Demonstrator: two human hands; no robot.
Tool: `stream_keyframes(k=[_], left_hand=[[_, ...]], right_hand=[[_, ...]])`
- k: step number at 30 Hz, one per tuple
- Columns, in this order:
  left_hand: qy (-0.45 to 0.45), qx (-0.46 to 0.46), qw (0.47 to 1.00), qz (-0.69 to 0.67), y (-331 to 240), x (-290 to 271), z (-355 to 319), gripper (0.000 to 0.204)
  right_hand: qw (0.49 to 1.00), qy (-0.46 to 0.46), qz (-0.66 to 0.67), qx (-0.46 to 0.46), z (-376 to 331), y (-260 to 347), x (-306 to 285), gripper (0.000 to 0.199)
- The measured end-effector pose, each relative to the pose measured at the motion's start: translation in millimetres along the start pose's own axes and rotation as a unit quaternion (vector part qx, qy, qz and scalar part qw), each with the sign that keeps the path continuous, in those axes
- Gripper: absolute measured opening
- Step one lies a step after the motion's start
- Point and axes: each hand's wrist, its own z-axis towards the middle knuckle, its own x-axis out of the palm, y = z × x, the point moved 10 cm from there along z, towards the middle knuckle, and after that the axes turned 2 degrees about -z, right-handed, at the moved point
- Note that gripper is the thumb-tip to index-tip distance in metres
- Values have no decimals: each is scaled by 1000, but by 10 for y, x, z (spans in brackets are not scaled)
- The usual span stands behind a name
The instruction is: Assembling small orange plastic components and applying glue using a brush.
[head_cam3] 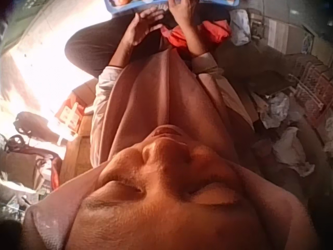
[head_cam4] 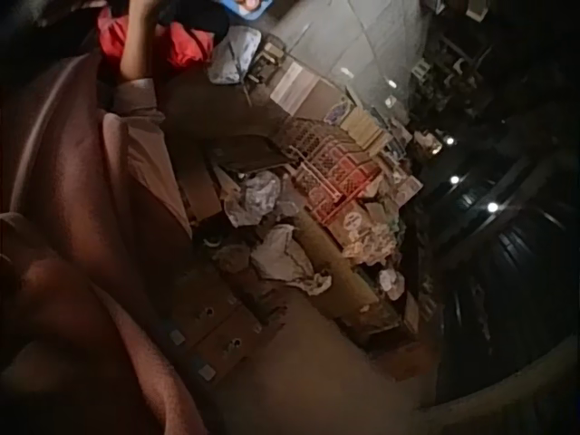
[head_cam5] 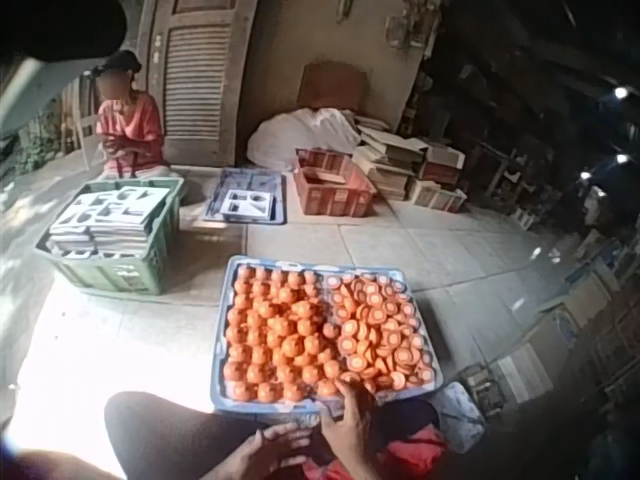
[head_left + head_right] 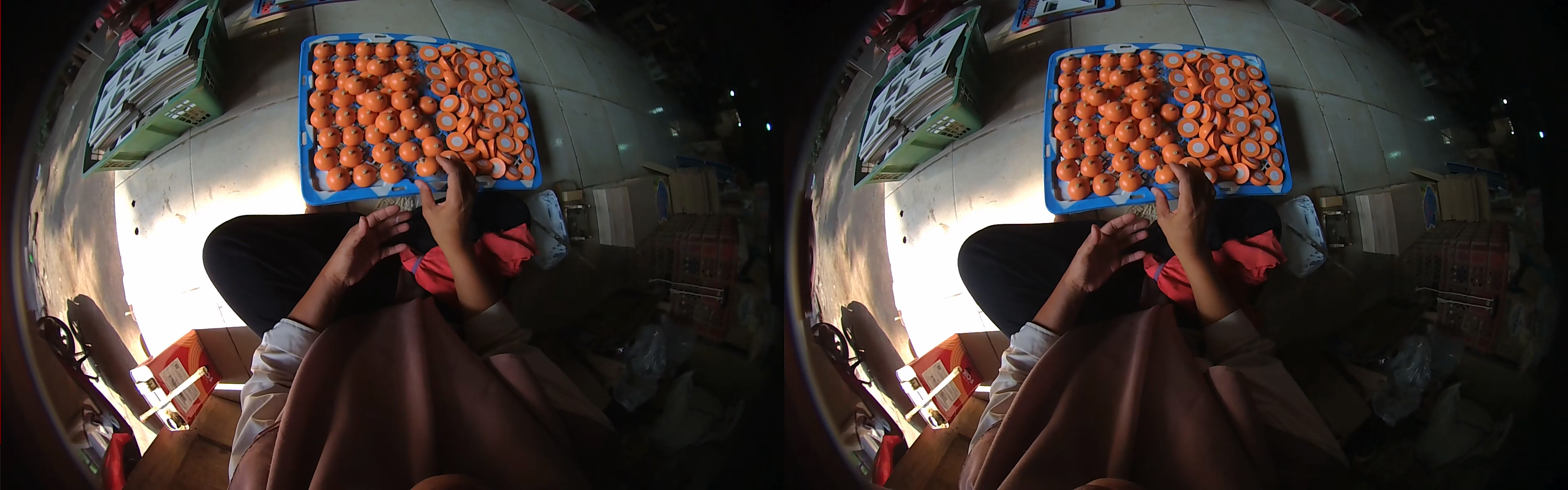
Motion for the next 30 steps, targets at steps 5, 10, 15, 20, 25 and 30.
stream_keyframes(k=[5,10,15,20,25,30], left_hand=[[-33,34,998,-35,-32,-128,-21,54],[-54,50,997,-29,-38,-203,-11,49],[-92,31,995,-16,12,-235,-53,58],[-56,-11,998,-37,127,-124,-8,70],[-28,-16,999,-9,177,-95,-23,84],[8,14,978,210,193,10,-28,96]], right_hand=[[996,66,55,3,-251,19,-136,27],[958,284,32,-28,-900,223,138,22],[955,284,66,52,-958,62,145,17],[973,121,187,67,-702,12,35,15],[936,150,311,65,-818,60,315,12],[924,156,295,184,-998,-197,465,9]])
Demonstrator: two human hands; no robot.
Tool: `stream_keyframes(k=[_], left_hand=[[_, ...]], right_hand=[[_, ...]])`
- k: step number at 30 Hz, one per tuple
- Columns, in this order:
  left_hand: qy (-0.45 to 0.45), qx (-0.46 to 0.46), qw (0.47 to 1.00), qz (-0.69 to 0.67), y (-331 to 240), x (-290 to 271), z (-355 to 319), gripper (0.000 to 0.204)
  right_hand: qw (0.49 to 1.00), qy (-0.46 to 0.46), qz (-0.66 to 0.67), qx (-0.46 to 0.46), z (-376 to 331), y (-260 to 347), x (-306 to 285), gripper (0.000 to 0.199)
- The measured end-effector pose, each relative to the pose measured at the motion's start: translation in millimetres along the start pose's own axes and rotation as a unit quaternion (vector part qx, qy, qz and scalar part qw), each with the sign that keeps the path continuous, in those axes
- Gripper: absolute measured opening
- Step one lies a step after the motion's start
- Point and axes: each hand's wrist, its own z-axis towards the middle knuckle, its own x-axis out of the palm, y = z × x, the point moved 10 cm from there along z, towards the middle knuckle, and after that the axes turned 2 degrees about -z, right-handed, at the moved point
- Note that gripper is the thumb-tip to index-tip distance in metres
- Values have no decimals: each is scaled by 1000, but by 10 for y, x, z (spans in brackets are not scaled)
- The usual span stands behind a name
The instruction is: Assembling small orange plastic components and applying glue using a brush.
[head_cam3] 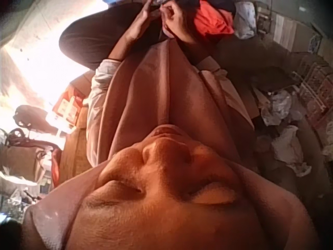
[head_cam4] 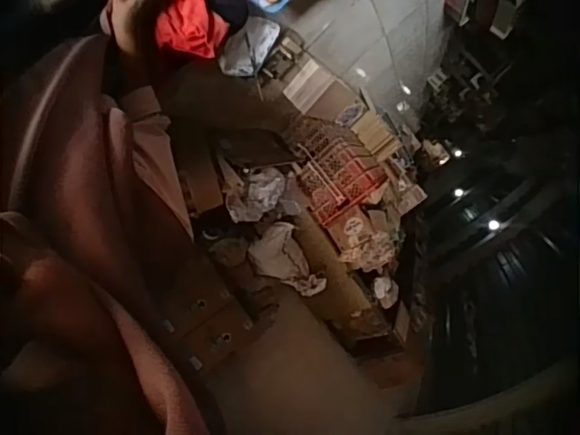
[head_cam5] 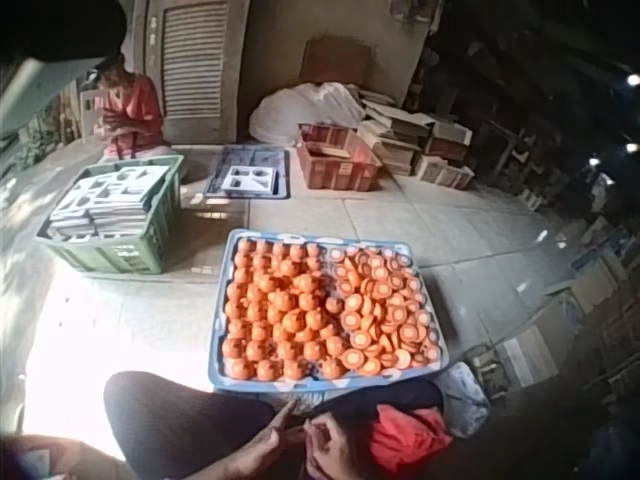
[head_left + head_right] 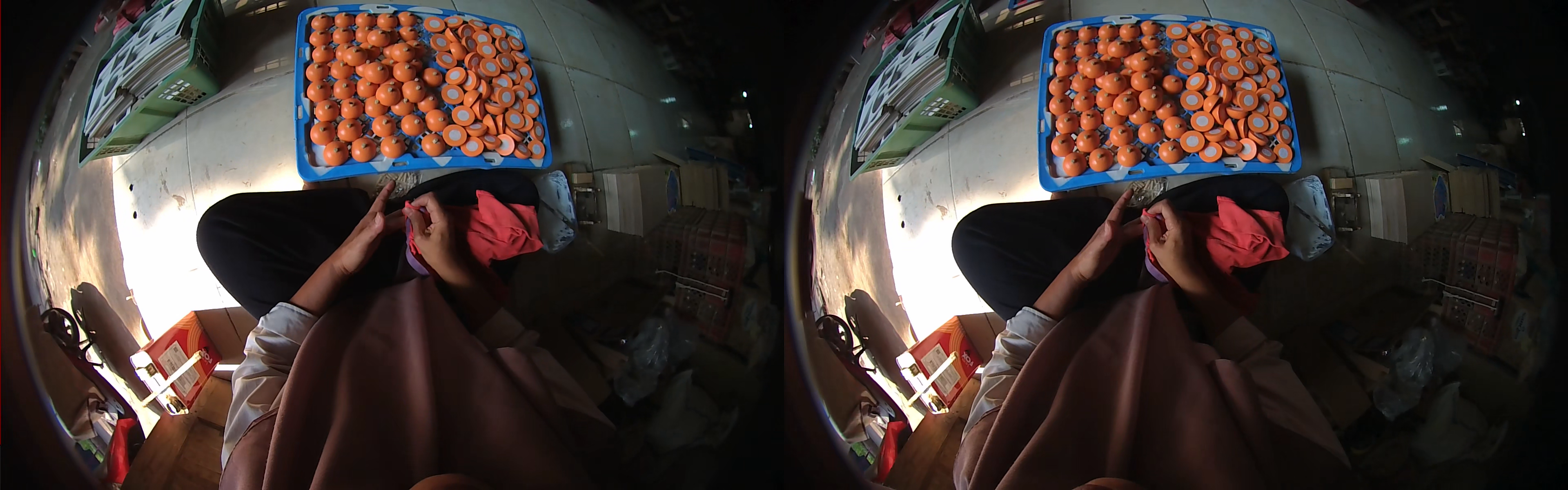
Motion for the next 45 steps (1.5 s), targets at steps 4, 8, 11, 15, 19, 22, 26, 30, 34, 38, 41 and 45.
stream_keyframes(k=[4,8,11,15,19,22,26,30,34,38,41,45], left_hand=[[4,17,1000,26,-34,16,5,101],[-23,14,1000,2,-27,-122,6,100],[-38,2,998,-48,1,-132,-11,96],[-47,5,996,70,-144,8,-15,84],[1,-35,991,131,-207,346,-83,90],[22,-10,965,260,-259,493,-60,92],[55,66,922,377,-278,685,-77,78],[78,116,915,378,-320,829,-201,51],[42,18,920,388,-215,656,-344,34],[-17,-14,912,410,-177,530,-474,24],[-45,28,925,376,-168,680,-536,21],[-132,47,958,249,-151,872,-626,22]], right_hand=[[996,-14,-31,77,89,-205,-61,8],[992,-88,14,89,107,-217,-340,9],[997,-31,-59,-43,49,133,-221,12],[998,26,-51,-30,-13,229,-63,9],[995,-26,-36,94,-78,109,-347,5],[992,-94,-62,55,-274,322,-624,9],[985,-120,-43,114,-619,383,-787,15],[991,-76,-104,30,-801,774,-710,16],[983,-69,-138,99,-884,831,-623,13],[987,-49,-123,87,-909,865,-640,21],[990,10,-132,44,-971,837,-714,27],[988,131,-66,-53,-1050,882,-638,42]])
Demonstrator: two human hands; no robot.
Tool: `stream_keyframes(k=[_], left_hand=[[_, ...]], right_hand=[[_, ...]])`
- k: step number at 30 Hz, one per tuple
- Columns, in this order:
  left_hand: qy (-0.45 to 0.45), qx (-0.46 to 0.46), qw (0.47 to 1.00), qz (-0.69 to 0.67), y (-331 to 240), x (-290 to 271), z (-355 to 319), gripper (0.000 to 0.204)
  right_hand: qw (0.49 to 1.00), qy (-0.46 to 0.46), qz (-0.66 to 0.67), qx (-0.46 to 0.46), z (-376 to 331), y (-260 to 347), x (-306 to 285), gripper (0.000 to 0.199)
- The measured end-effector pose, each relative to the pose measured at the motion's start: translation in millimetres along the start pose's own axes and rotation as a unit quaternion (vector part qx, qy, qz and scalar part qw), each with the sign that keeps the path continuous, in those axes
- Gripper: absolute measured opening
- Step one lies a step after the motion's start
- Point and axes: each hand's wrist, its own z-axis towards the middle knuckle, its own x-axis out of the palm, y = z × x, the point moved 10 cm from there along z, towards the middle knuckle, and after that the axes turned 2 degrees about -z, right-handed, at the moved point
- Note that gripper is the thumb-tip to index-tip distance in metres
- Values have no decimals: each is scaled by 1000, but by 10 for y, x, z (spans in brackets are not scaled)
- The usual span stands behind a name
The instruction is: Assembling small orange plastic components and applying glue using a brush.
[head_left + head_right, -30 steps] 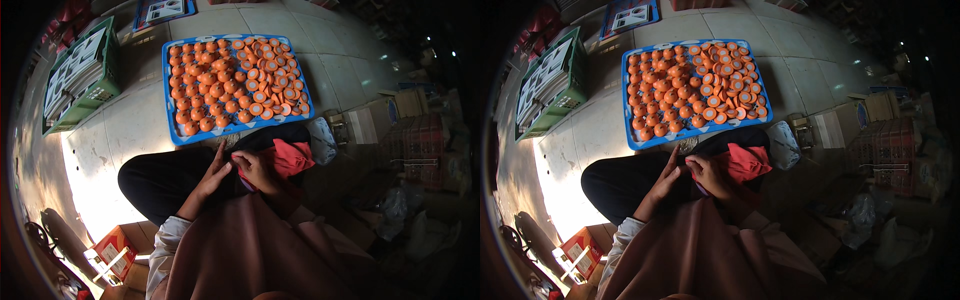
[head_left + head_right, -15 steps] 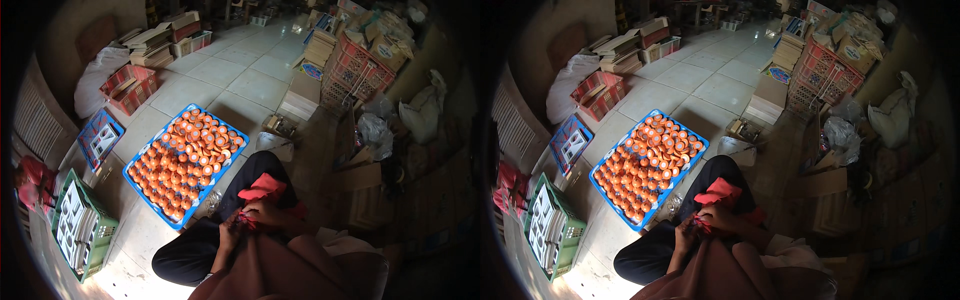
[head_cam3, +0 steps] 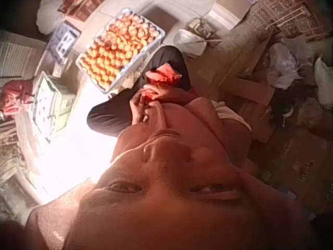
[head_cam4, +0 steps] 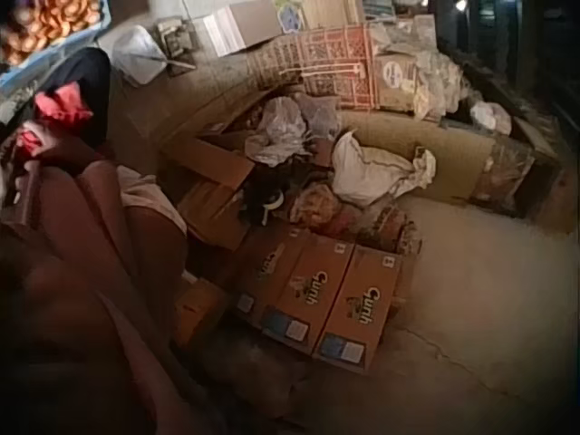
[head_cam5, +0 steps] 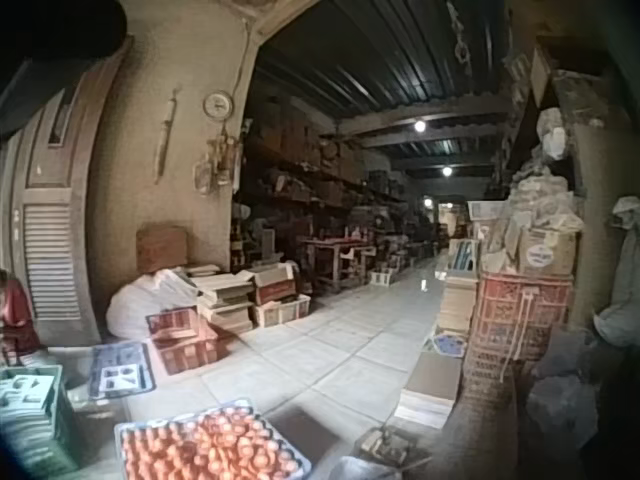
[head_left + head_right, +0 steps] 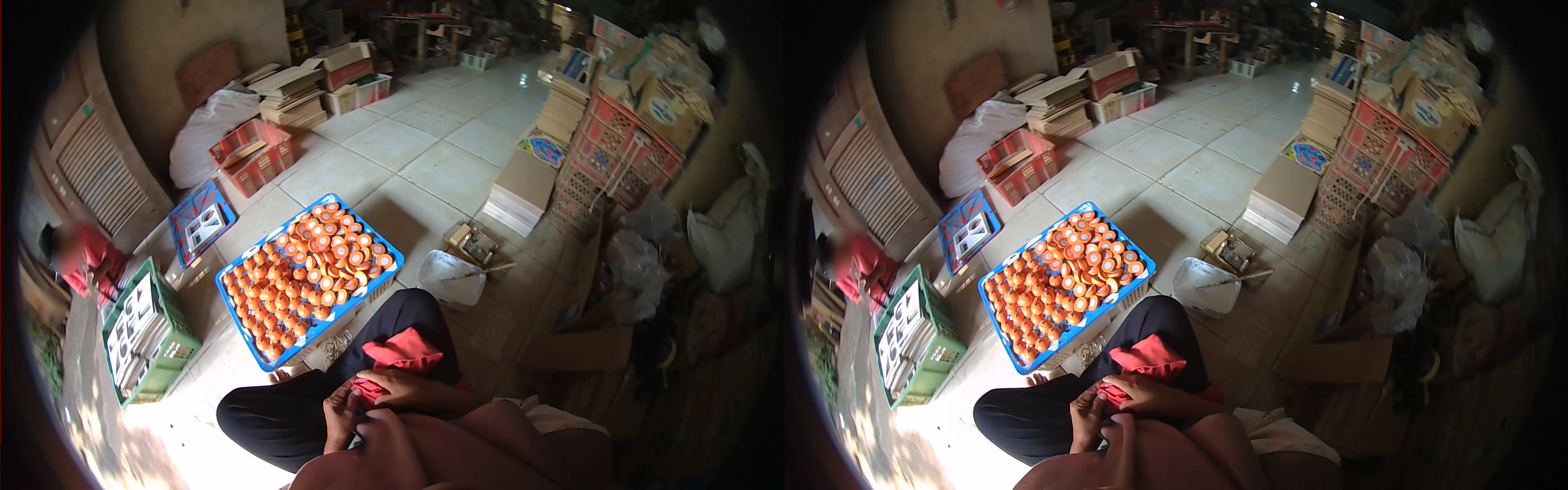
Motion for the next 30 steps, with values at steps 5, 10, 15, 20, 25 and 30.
stream_keyframes(k=[5,10,15,20,25,30], left_hand=[[-75,-16,997,1,-192,52,-152,46],[-126,49,991,15,-311,85,-334,38],[-207,-6,977,-47,-67,-66,-552,25],[-175,45,983,-35,-103,40,-555,26],[-94,38,992,-69,-98,385,-493,36],[-50,-49,995,-76,52,515,-446,43]], right_hand=[[999,28,-21,-20,-11,20,-97,28],[994,2,-22,-105,-44,396,-451,27],[996,34,36,-73,-66,461,-1046,36],[997,36,-5,74,-572,99,-1790,42],[974,-26,-79,209,-1312,-492,-2124,46],[887,72,-139,434,-2097,-1804,-1765,46]])
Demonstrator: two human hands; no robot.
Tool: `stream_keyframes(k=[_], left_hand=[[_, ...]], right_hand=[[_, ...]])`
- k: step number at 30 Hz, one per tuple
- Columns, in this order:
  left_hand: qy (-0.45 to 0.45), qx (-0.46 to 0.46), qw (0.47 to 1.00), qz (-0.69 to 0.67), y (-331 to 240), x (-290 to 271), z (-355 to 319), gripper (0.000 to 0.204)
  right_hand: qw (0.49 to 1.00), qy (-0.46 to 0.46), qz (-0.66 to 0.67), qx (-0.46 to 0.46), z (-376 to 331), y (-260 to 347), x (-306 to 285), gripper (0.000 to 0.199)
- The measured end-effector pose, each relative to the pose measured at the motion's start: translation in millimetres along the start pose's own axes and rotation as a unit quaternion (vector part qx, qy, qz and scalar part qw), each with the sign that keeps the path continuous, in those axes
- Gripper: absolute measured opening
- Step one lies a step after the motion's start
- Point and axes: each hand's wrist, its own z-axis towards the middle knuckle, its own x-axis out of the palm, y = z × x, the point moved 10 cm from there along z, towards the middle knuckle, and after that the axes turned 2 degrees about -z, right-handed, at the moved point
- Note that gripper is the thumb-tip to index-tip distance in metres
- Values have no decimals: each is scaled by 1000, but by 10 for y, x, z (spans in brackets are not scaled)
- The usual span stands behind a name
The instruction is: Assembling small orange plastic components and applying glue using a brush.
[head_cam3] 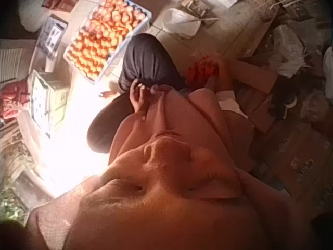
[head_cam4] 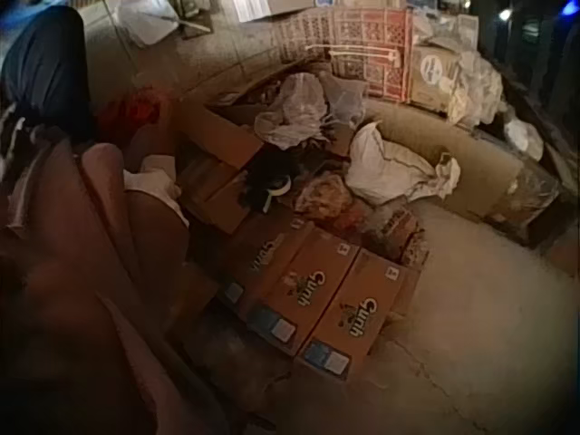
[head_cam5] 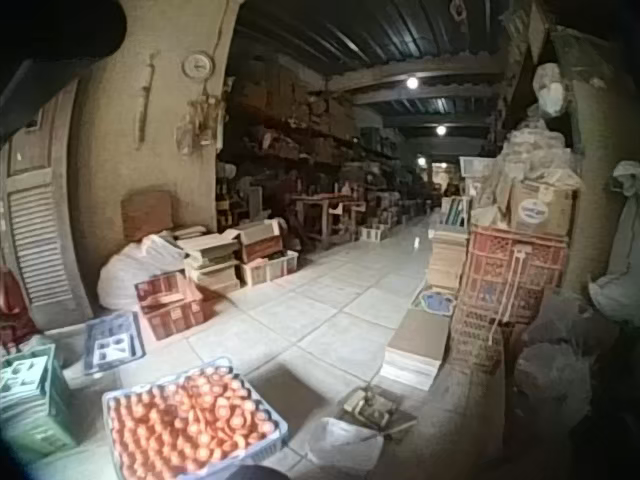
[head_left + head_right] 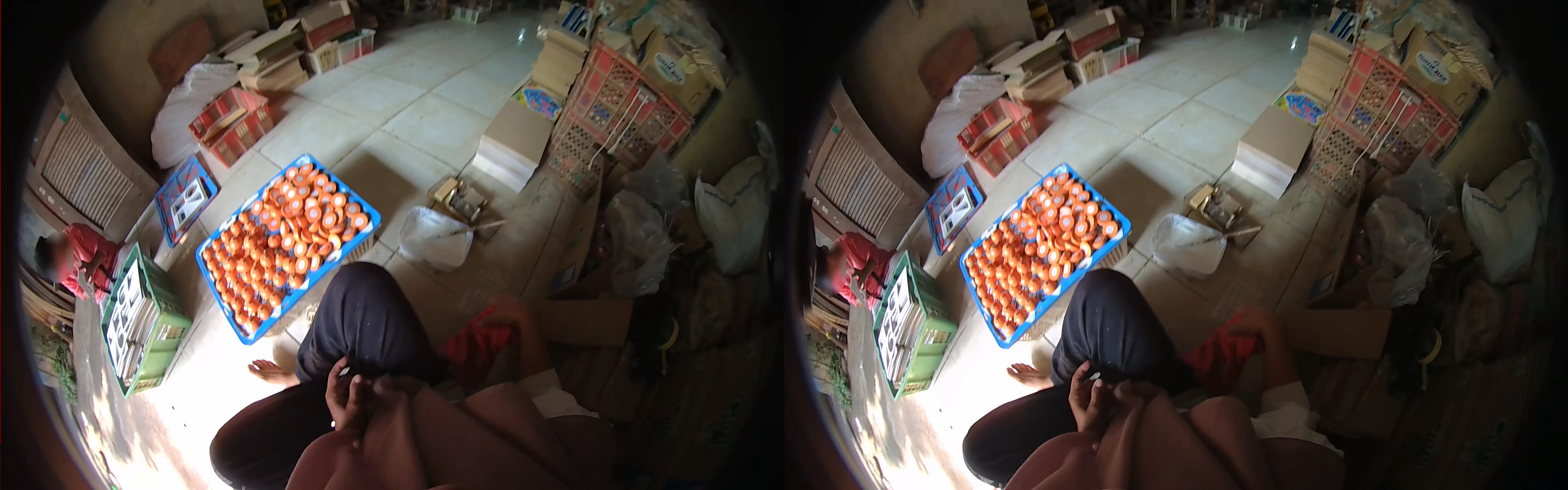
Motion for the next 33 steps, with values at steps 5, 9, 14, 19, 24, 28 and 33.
stream_keyframes(k=[5,9,14,19,24,28,33], left_hand=[[51,-11,997,53,135,142,90,45],[84,-23,994,69,208,267,268,45],[123,-68,989,46,259,430,515,45],[172,-103,978,52,257,535,620,41],[178,-80,977,81,160,507,681,37],[182,-81,977,75,219,379,551,31],[156,0,982,107,131,-56,450,38]], right_hand=[[982,129,-25,135,359,-1051,1232,58],[982,79,-127,120,510,-1278,1464,61],[986,39,-87,137,455,-1138,1208,49],[962,-11,-126,242,520,-740,775,34],[978,-15,-54,202,748,-127,503,31],[981,-77,-59,165,781,90,527,27],[979,-150,-63,127,818,418,626,23]])
